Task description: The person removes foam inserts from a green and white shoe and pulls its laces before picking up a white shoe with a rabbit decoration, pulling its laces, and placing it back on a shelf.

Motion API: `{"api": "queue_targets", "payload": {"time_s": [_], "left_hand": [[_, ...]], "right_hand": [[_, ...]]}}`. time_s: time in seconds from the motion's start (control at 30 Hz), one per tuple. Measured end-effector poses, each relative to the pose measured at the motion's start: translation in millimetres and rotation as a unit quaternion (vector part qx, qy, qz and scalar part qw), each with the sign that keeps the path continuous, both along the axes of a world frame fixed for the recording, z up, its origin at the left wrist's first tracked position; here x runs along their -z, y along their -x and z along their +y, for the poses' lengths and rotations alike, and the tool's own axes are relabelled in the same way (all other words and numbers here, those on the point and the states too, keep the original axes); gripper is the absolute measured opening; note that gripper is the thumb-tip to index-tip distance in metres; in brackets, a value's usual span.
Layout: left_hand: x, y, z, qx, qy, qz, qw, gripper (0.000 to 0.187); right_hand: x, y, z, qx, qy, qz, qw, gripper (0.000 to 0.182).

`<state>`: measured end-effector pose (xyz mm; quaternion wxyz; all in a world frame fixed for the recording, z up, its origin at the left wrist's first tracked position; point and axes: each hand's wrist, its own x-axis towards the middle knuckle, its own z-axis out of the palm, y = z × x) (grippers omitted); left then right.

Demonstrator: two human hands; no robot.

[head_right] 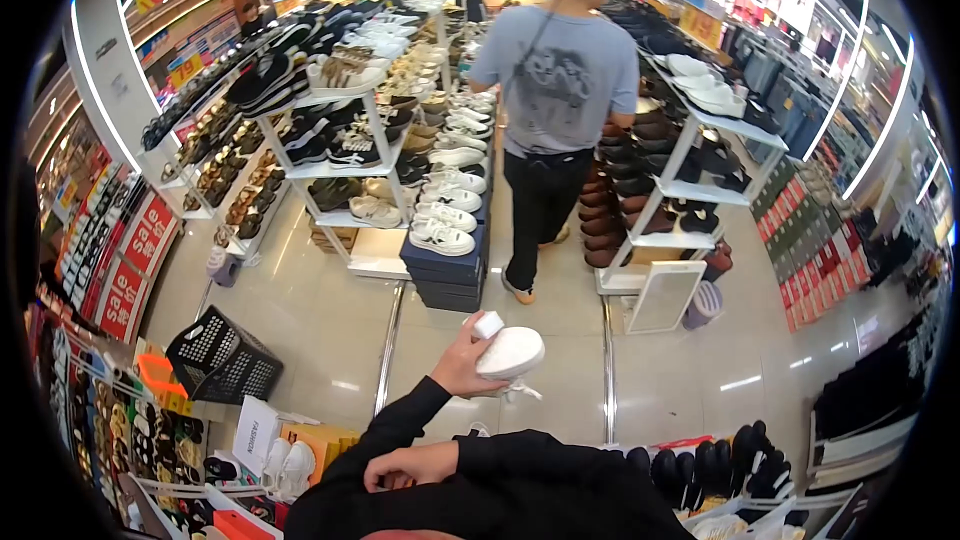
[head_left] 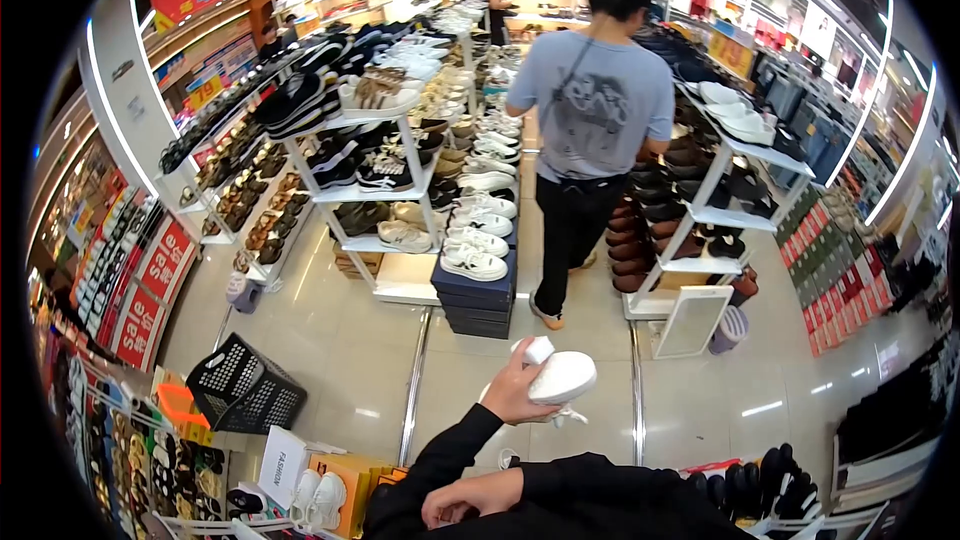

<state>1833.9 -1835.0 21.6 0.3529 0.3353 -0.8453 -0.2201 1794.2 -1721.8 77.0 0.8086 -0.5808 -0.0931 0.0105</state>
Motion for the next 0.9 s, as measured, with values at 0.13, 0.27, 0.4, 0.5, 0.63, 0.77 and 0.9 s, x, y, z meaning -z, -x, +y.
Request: {"api": "queue_targets", "payload": {"time_s": [0.13,0.27,0.4,0.5,0.63,0.77,0.9], "left_hand": [[13.8,-29.1,-1.8,-0.125,-0.062,0.085,0.987,0.080],[76.8,-76.7,-19.9,-0.269,-0.190,0.281,0.901,0.067],[83.2,-118.9,-35.2,-0.296,-0.330,0.591,0.674,0.055],[78.4,-130.6,-59.0,-0.237,-0.276,0.654,0.663,0.056],[77.6,-129.3,-99.9,-0.240,-0.315,0.525,0.754,0.066],[76.4,-107.4,-152.7,-0.169,-0.385,0.583,0.695,0.063],[55.5,-111.5,-200.7,-0.236,-0.357,0.619,0.659,0.064]], "right_hand": [[5.5,2.8,-28.5,-0.015,-0.106,-0.004,0.994,0.036],[41.0,34.3,-58.0,0.236,-0.040,0.037,0.970,0.025],[63.8,53.8,-106.3,0.556,0.072,0.094,0.823,0.032],[48.4,38.6,-153.7,0.566,0.268,0.081,0.776,0.046],[52.8,17.2,-220.1,0.324,0.305,0.216,0.869,0.067],[69.1,1.0,-295.5,0.363,0.189,0.070,0.910,0.067],[69.6,-24.5,-376.8,0.349,0.197,0.046,0.915,0.058]]}}
